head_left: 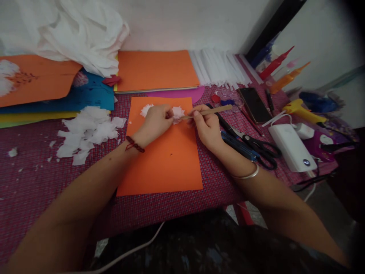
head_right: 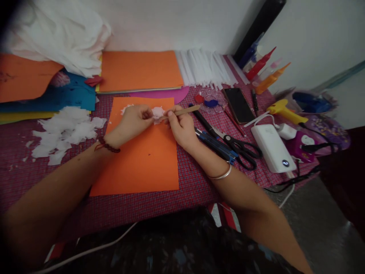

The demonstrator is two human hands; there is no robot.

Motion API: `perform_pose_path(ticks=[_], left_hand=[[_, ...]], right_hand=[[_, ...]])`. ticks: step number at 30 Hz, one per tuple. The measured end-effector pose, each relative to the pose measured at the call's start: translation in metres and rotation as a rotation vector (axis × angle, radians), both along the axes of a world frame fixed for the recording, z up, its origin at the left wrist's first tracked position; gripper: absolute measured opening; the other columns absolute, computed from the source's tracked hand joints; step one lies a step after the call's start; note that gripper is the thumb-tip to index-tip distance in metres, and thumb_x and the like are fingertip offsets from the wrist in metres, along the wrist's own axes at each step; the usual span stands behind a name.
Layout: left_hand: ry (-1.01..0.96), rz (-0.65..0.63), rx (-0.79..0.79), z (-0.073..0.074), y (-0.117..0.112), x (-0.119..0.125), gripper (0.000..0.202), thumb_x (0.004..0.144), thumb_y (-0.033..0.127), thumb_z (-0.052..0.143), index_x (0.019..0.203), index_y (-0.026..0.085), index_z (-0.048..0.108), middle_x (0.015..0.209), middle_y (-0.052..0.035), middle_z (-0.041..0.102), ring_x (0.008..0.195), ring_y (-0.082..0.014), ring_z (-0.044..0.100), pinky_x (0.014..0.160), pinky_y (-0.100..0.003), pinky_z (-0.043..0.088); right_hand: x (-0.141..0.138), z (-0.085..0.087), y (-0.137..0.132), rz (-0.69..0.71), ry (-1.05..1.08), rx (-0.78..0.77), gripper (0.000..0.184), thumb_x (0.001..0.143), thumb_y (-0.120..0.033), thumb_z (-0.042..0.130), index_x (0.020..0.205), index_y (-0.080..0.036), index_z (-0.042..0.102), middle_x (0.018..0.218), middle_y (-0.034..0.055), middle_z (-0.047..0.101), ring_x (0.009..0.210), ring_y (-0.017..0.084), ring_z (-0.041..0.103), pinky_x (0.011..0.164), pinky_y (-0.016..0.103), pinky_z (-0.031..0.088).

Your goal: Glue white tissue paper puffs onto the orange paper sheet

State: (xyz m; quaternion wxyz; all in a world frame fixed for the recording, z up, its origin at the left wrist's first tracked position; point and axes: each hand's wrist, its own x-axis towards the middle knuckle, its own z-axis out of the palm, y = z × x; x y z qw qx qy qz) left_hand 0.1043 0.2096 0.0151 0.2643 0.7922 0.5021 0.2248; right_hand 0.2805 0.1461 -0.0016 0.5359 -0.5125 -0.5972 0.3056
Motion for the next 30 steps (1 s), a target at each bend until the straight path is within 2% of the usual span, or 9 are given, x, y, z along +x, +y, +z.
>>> perform_pose_path(ticks=[4, 7, 9, 13, 17, 20, 24, 27, 30], left_hand=[[0.032, 0.015, 0.002, -0.002, 0.0, 0.001, 0.017, 0.08, 0.023, 0.069, 0.071, 0.019, 0.056, 0.073, -0.0026, 0.064, 0.067, -0.0163, 0.055, 0.066, -0.03, 0.04], [0.037, 0.003, 0.027, -0.003, -0.003, 0.0, 0.011, 0.081, 0.023, 0.068, 0.081, 0.019, 0.058, 0.084, -0.005, 0.067, 0.076, -0.0186, 0.059, 0.07, -0.031, 0.044], [0.057, 0.0, 0.061, -0.002, -0.006, -0.001, 0.01, 0.082, 0.017, 0.064, 0.09, 0.018, 0.059, 0.096, -0.0076, 0.067, 0.085, -0.0201, 0.061, 0.076, -0.032, 0.047], [0.098, -0.016, 0.082, 0.003, -0.015, -0.002, 0.022, 0.079, 0.009, 0.06, 0.099, 0.016, 0.058, 0.111, -0.0113, 0.063, 0.1, -0.0236, 0.061, 0.088, -0.035, 0.048], [0.106, -0.023, 0.081, 0.004, -0.019, -0.002, 0.024, 0.081, 0.011, 0.061, 0.104, 0.017, 0.057, 0.115, -0.0101, 0.06, 0.101, -0.0231, 0.059, 0.089, -0.035, 0.049], [0.124, -0.043, 0.101, 0.002, -0.018, -0.002, 0.029, 0.079, 0.011, 0.064, 0.107, 0.016, 0.058, 0.117, -0.0124, 0.061, 0.101, -0.0241, 0.061, 0.089, -0.037, 0.051], [0.139, -0.042, 0.123, -0.001, -0.018, -0.001, 0.031, 0.081, 0.011, 0.062, 0.112, 0.014, 0.059, 0.12, -0.0161, 0.061, 0.107, -0.028, 0.062, 0.093, -0.042, 0.053], [0.135, -0.073, 0.13, 0.003, -0.021, 0.0, 0.042, 0.08, 0.006, 0.059, 0.122, 0.012, 0.058, 0.125, -0.0168, 0.06, 0.115, -0.0274, 0.061, 0.098, -0.04, 0.052], [0.137, -0.191, 0.201, 0.016, -0.025, -0.01, 0.044, 0.082, 0.007, 0.055, 0.126, 0.014, 0.059, 0.127, -0.0139, 0.062, 0.118, -0.0244, 0.061, 0.101, -0.037, 0.051]], right_hand=[[0.001, -0.005, 0.003, 0.093, -0.136, 0.005, 0.034, 0.101, -0.05, 0.046, 0.094, -0.022, 0.064, 0.081, 0.0022, 0.065, 0.07, 0.013, 0.063, 0.067, 0.029, 0.052], [0.003, -0.007, 0.004, 0.13, -0.236, 0.017, 0.027, 0.102, -0.037, 0.044, 0.096, -0.021, 0.065, 0.086, 0.0034, 0.067, 0.078, 0.015, 0.065, 0.074, 0.031, 0.053], [0.004, -0.008, 0.003, 0.134, -0.312, 0.067, 0.025, 0.102, -0.032, 0.044, 0.099, -0.021, 0.066, 0.09, 0.0046, 0.069, 0.083, 0.016, 0.065, 0.079, 0.033, 0.053], [0.005, -0.008, 0.001, 0.143, -0.507, 0.163, 0.024, 0.102, -0.027, 0.044, 0.104, -0.022, 0.068, 0.1, 0.0067, 0.068, 0.093, 0.019, 0.065, 0.087, 0.036, 0.052], [0.004, -0.005, -0.004, 0.179, -0.614, 0.173, 0.027, 0.103, -0.029, 0.043, 0.103, -0.023, 0.069, 0.1, 0.0068, 0.067, 0.088, 0.019, 0.064, 0.081, 0.035, 0.052], [0.005, 0.0, -0.005, 0.11, -0.382, 0.194, 0.026, 0.103, -0.039, 0.045, 0.099, -0.023, 0.066, 0.09, 0.0053, 0.067, 0.079, 0.017, 0.064, 0.075, 0.034, 0.053], [0.007, 0.001, 0.001, -0.049, 0.135, 0.018, 0.037, 0.099, -0.06, 0.047, 0.089, -0.025, 0.054, 0.071, -0.0007, 0.062, 0.056, 0.012, 0.058, 0.054, 0.026, 0.049], [0.006, 0.0, 0.005, 0.025, 0.317, -0.134, 0.04, 0.091, -0.064, 0.059, 0.084, -0.025, 0.052, 0.065, -0.0029, 0.06, 0.05, 0.01, 0.056, 0.048, 0.024, 0.048], [0.003, -0.001, 0.003, 0.133, 0.374, -0.218, 0.04, 0.086, -0.061, 0.067, 0.083, -0.024, 0.054, 0.06, -0.0045, 0.058, 0.048, 0.01, 0.055, 0.049, 0.024, 0.05]])
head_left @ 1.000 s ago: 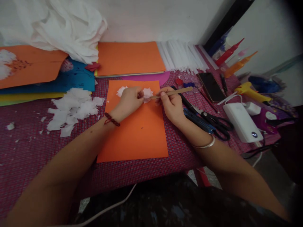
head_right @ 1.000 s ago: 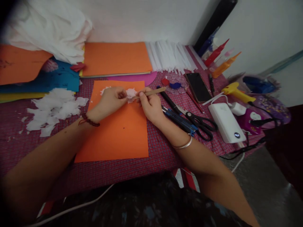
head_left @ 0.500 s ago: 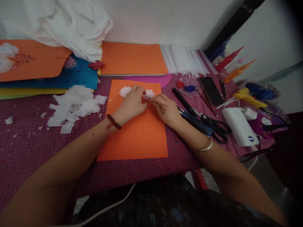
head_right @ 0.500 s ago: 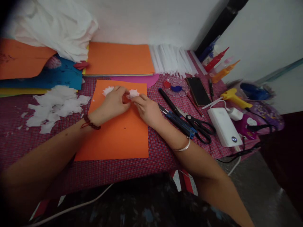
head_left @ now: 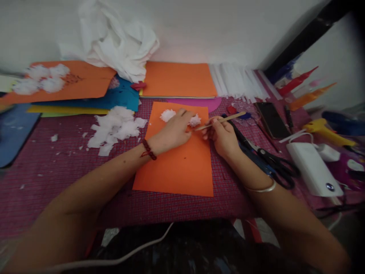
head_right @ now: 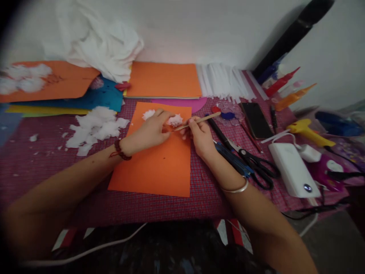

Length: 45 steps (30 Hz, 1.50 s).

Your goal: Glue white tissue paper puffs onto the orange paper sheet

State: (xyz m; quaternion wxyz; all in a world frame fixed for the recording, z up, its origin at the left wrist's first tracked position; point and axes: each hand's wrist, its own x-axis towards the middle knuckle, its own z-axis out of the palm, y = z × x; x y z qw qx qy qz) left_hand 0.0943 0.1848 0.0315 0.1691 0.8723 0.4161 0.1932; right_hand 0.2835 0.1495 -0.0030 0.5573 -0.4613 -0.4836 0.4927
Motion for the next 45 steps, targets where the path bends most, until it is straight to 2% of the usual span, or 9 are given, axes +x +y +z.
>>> perform_pose_path(ticks=[3, 7, 10, 14, 22, 27, 33, 39, 45], left_hand=[[0.175, -0.058, 0.056, 0.019, -0.002, -0.03, 0.024, 0.087, 0.014, 0.052, 0.105, 0.016, 0.068, 0.107, -0.0102, 0.07, 0.105, -0.0248, 0.066, 0.094, -0.038, 0.051], [0.403, 0.086, 0.13, 0.032, 0.002, -0.091, 0.02, 0.087, 0.019, 0.051, 0.092, 0.017, 0.071, 0.093, -0.0101, 0.071, 0.093, -0.0253, 0.067, 0.088, -0.038, 0.05], [0.456, 0.201, 0.141, 0.024, 0.011, -0.128, 0.025, 0.089, 0.026, 0.051, 0.096, 0.018, 0.073, 0.095, -0.0116, 0.074, 0.094, -0.029, 0.067, 0.087, -0.041, 0.049], [0.409, 0.259, 0.053, 0.007, 0.021, -0.146, 0.031, 0.083, 0.028, 0.054, 0.102, 0.017, 0.076, 0.1, -0.0126, 0.077, 0.094, -0.0304, 0.068, 0.086, -0.041, 0.05], [0.298, 0.36, -0.033, 0.006, 0.022, -0.144, 0.027, 0.087, 0.032, 0.053, 0.091, 0.017, 0.075, 0.093, -0.0077, 0.076, 0.089, -0.0235, 0.065, 0.085, -0.036, 0.048], [-0.118, 0.468, -0.155, 0.036, 0.011, -0.133, 0.023, 0.086, 0.042, 0.062, 0.087, 0.021, 0.072, 0.096, -0.0028, 0.075, 0.078, -0.0179, 0.06, 0.075, -0.032, 0.048], [-0.341, 0.328, -0.391, 0.067, 0.003, -0.084, 0.009, 0.08, 0.027, 0.069, 0.073, 0.021, 0.068, 0.068, -0.0001, 0.064, 0.061, -0.0127, 0.05, 0.061, -0.03, 0.041], [-0.513, 0.189, -0.493, 0.036, 0.027, -0.032, 0.004, 0.07, 0.018, 0.067, 0.07, 0.019, 0.063, 0.067, -0.0025, 0.065, 0.06, -0.0123, 0.055, 0.06, -0.028, 0.045], [-0.561, 0.199, -0.55, 0.007, 0.036, -0.02, 0.011, 0.068, 0.023, 0.069, 0.074, 0.019, 0.061, 0.069, -0.0008, 0.066, 0.059, -0.0112, 0.058, 0.058, -0.025, 0.046]], right_hand=[[-0.002, 0.0, -0.002, 0.037, 0.017, 0.003, 0.037, 0.086, -0.059, 0.069, 0.082, -0.024, 0.056, 0.059, -0.0044, 0.058, 0.048, 0.01, 0.057, 0.05, 0.024, 0.051], [-0.002, -0.001, -0.001, 0.036, 0.013, -0.007, 0.036, 0.088, -0.057, 0.068, 0.082, -0.023, 0.058, 0.059, -0.0031, 0.06, 0.049, 0.01, 0.059, 0.049, 0.024, 0.05], [-0.002, 0.0, -0.001, 0.053, -0.011, -0.016, 0.037, 0.087, -0.057, 0.07, 0.082, -0.022, 0.06, 0.059, -0.0026, 0.062, 0.05, 0.01, 0.059, 0.049, 0.023, 0.049], [-0.003, 0.001, -0.001, 0.049, -0.009, -0.029, 0.038, 0.087, -0.058, 0.069, 0.082, -0.022, 0.059, 0.059, -0.0027, 0.062, 0.051, 0.01, 0.059, 0.049, 0.023, 0.049], [-0.002, 0.004, -0.002, 0.056, -0.03, -0.045, 0.036, 0.09, -0.056, 0.067, 0.083, -0.022, 0.058, 0.063, -0.0019, 0.065, 0.049, 0.009, 0.059, 0.049, 0.023, 0.049], [-0.003, 0.0, -0.001, 0.065, 0.003, 0.001, 0.037, 0.088, -0.057, 0.069, 0.083, -0.022, 0.06, 0.061, -0.0026, 0.063, 0.05, 0.009, 0.058, 0.049, 0.024, 0.049], [-0.001, -0.003, 0.004, 0.025, -0.072, 0.079, 0.037, 0.088, -0.058, 0.067, 0.082, -0.022, 0.06, 0.068, -0.0014, 0.064, 0.051, 0.009, 0.056, 0.049, 0.026, 0.047], [0.0, 0.0, 0.003, 0.064, -0.161, 0.115, 0.028, 0.086, -0.048, 0.068, 0.089, -0.02, 0.066, 0.075, 0.0009, 0.069, 0.06, 0.01, 0.06, 0.054, 0.025, 0.049], [-0.002, -0.007, 0.005, 0.112, -0.257, 0.195, 0.018, 0.091, -0.036, 0.061, 0.091, -0.02, 0.07, 0.097, 0.0065, 0.075, 0.086, 0.015, 0.068, 0.062, 0.026, 0.053]])
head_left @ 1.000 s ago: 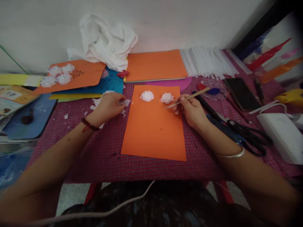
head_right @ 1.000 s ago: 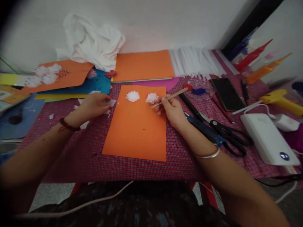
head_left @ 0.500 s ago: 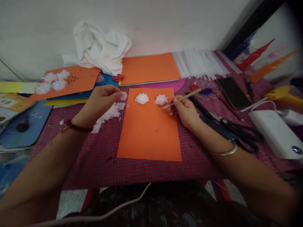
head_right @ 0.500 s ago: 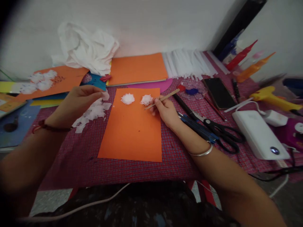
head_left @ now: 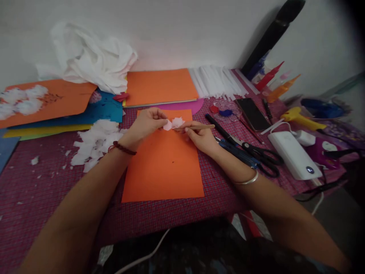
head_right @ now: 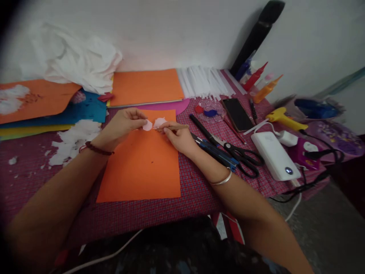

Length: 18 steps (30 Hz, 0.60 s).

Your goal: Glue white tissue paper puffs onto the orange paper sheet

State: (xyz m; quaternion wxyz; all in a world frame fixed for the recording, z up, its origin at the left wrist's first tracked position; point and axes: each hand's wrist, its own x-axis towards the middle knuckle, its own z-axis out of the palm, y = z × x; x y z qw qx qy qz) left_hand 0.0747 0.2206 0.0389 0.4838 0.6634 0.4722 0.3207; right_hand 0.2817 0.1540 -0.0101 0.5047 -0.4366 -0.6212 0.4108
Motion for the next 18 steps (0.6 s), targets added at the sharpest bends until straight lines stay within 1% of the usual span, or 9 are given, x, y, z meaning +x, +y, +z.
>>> perform_pose_path(ticks=[2, 5, 9, 11, 12, 14, 18], left_hand=[[0.023, -0.026, -0.004, -0.004, 0.001, -0.002, 0.009, 0.067, 0.024, 0.069, 0.07, 0.019, 0.062, 0.068, -0.0017, 0.067, 0.06, -0.0118, 0.059, 0.06, -0.025, 0.047], [0.056, -0.077, -0.017, -0.004, 0.003, -0.007, 0.005, 0.067, 0.023, 0.069, 0.069, 0.019, 0.065, 0.067, -0.0028, 0.068, 0.06, -0.0133, 0.06, 0.06, -0.027, 0.046], [0.182, -0.246, -0.064, -0.001, 0.003, -0.007, 0.004, 0.069, 0.021, 0.066, 0.07, 0.02, 0.068, 0.068, -0.0032, 0.07, 0.06, -0.0152, 0.059, 0.059, -0.028, 0.045], [0.264, -0.315, -0.025, -0.002, 0.002, -0.004, 0.008, 0.07, 0.019, 0.062, 0.072, 0.019, 0.069, 0.068, -0.0024, 0.07, 0.06, -0.0147, 0.058, 0.06, -0.028, 0.043], [0.295, -0.327, 0.01, -0.003, 0.002, -0.002, 0.009, 0.07, 0.018, 0.061, 0.074, 0.018, 0.069, 0.069, -0.0018, 0.069, 0.06, -0.0143, 0.057, 0.06, -0.028, 0.043], [0.318, -0.31, 0.091, -0.009, 0.002, 0.004, 0.012, 0.071, 0.017, 0.06, 0.078, 0.018, 0.069, 0.071, -0.0008, 0.069, 0.063, -0.0143, 0.058, 0.061, -0.027, 0.042], [0.318, -0.21, 0.241, -0.021, 0.005, 0.012, 0.02, 0.073, 0.01, 0.056, 0.088, 0.018, 0.067, 0.079, -0.0007, 0.068, 0.073, -0.0146, 0.061, 0.069, -0.027, 0.046]], right_hand=[[0.0, -0.001, 0.002, 0.005, -0.029, 0.02, 0.017, 0.092, -0.034, 0.059, 0.092, -0.021, 0.071, 0.098, 0.0065, 0.075, 0.089, 0.016, 0.069, 0.062, 0.027, 0.053], [0.0, 0.0, 0.003, -0.04, -0.056, 0.031, 0.017, 0.093, -0.033, 0.058, 0.093, -0.022, 0.071, 0.098, 0.0056, 0.076, 0.085, 0.015, 0.069, 0.062, 0.027, 0.053], [-0.001, 0.002, 0.003, -0.089, -0.05, 0.028, 0.018, 0.094, -0.034, 0.058, 0.096, -0.022, 0.071, 0.096, 0.0052, 0.075, 0.078, 0.014, 0.067, 0.059, 0.027, 0.053], [-0.001, 0.001, 0.003, -0.105, -0.05, 0.025, 0.018, 0.094, -0.033, 0.058, 0.097, -0.022, 0.071, 0.097, 0.005, 0.075, 0.078, 0.014, 0.067, 0.06, 0.027, 0.054], [-0.001, 0.001, 0.003, -0.11, -0.053, 0.022, 0.017, 0.094, -0.033, 0.058, 0.098, -0.023, 0.071, 0.098, 0.005, 0.074, 0.079, 0.014, 0.067, 0.061, 0.028, 0.055], [0.0, -0.001, 0.004, -0.111, -0.054, 0.013, 0.017, 0.094, -0.034, 0.058, 0.098, -0.023, 0.071, 0.099, 0.0049, 0.074, 0.081, 0.015, 0.067, 0.062, 0.028, 0.056], [0.0, -0.001, 0.003, -0.098, -0.028, 0.009, 0.02, 0.093, -0.039, 0.061, 0.099, -0.023, 0.07, 0.097, 0.0052, 0.073, 0.084, 0.016, 0.067, 0.06, 0.028, 0.056]])
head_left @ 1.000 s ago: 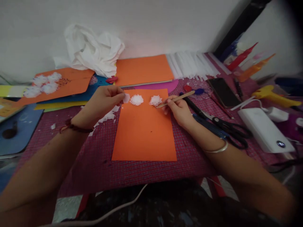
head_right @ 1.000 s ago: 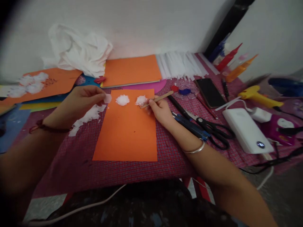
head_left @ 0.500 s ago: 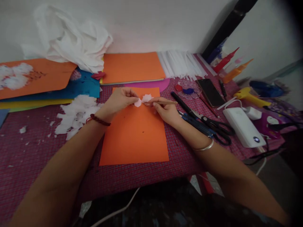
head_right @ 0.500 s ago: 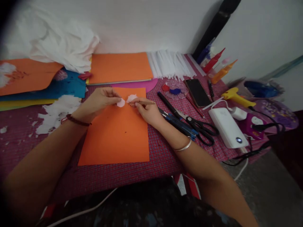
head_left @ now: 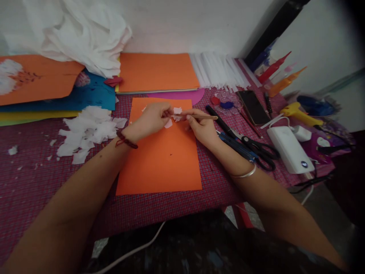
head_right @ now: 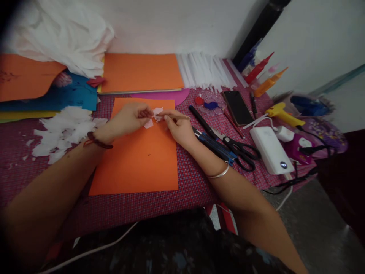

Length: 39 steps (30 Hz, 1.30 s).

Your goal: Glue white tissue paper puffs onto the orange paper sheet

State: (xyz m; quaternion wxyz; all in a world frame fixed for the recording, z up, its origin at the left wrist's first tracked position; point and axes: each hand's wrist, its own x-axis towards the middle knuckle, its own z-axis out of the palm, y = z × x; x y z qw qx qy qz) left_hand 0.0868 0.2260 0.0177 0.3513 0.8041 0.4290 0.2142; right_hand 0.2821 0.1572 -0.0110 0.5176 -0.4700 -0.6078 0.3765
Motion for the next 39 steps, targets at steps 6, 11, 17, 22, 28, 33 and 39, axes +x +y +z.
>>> perform_pose_path(ticks=[6, 11, 17, 22, 28, 33, 39], left_hand=[[-0.028, 0.072, 0.101, -0.011, 0.001, 0.006, 0.015, 0.08, 0.011, 0.057, 0.093, 0.015, 0.064, 0.089, 0.0013, 0.065, 0.081, -0.011, 0.056, 0.074, -0.024, 0.045], [-0.296, 0.101, -0.078, -0.005, -0.002, 0.012, 0.009, 0.078, 0.012, 0.067, 0.083, 0.018, 0.061, 0.081, -0.0004, 0.067, 0.074, -0.014, 0.061, 0.071, -0.029, 0.048], [-0.488, 0.047, -0.248, 0.029, -0.006, -0.007, 0.014, 0.074, 0.015, 0.074, 0.085, 0.019, 0.066, 0.086, -0.0004, 0.069, 0.079, -0.0147, 0.063, 0.071, -0.03, 0.048], [-0.399, 0.091, -0.239, 0.02, -0.003, -0.007, 0.014, 0.071, 0.01, 0.072, 0.079, 0.017, 0.063, 0.079, 0.0004, 0.067, 0.074, -0.0122, 0.062, 0.074, -0.029, 0.051], [-0.172, 0.1, -0.117, -0.008, 0.004, 0.006, 0.01, 0.074, 0.01, 0.065, 0.081, 0.017, 0.062, 0.085, -0.0041, 0.07, 0.082, -0.019, 0.066, 0.078, -0.034, 0.055], [-0.031, 0.101, 0.037, -0.015, 0.009, 0.006, 0.013, 0.075, 0.01, 0.066, 0.085, 0.018, 0.065, 0.094, -0.0059, 0.07, 0.089, -0.0207, 0.065, 0.084, -0.036, 0.054], [-0.031, 0.106, 0.053, -0.02, 0.011, 0.011, 0.013, 0.075, 0.008, 0.066, 0.085, 0.017, 0.065, 0.087, -0.0051, 0.069, 0.082, -0.0179, 0.063, 0.079, -0.033, 0.052]], right_hand=[[-0.002, 0.007, -0.007, -0.059, 0.036, 0.038, 0.031, 0.093, -0.054, 0.062, 0.095, -0.023, 0.066, 0.089, 0.0037, 0.071, 0.064, 0.011, 0.061, 0.058, 0.028, 0.053], [-0.005, 0.013, -0.013, -0.103, 0.042, 0.055, 0.035, 0.093, -0.059, 0.06, 0.092, -0.024, 0.063, 0.082, 0.0013, 0.068, 0.058, 0.01, 0.057, 0.058, 0.028, 0.051], [-0.005, 0.013, -0.011, -0.114, 0.028, 0.033, 0.033, 0.094, -0.057, 0.057, 0.094, -0.024, 0.062, 0.082, 0.0014, 0.067, 0.06, 0.01, 0.057, 0.057, 0.028, 0.05], [-0.005, 0.012, -0.011, -0.105, 0.039, 0.031, 0.03, 0.093, -0.054, 0.058, 0.095, -0.024, 0.061, 0.079, 0.0004, 0.065, 0.057, 0.01, 0.056, 0.057, 0.028, 0.05], [-0.006, 0.016, -0.015, -0.115, 0.018, 0.037, 0.033, 0.094, -0.057, 0.058, 0.093, -0.025, 0.062, 0.079, 0.0009, 0.065, 0.062, 0.012, 0.058, 0.059, 0.028, 0.051], [-0.008, 0.012, -0.017, -0.048, -0.006, 0.088, 0.026, 0.098, -0.048, 0.057, 0.096, -0.024, 0.064, 0.084, 0.0014, 0.067, 0.064, 0.011, 0.059, 0.062, 0.028, 0.051], [-0.009, 0.002, -0.009, 0.026, -0.174, 0.219, 0.019, 0.1, -0.034, 0.052, 0.098, -0.021, 0.066, 0.088, 0.0027, 0.069, 0.083, 0.016, 0.066, 0.079, 0.033, 0.053]])
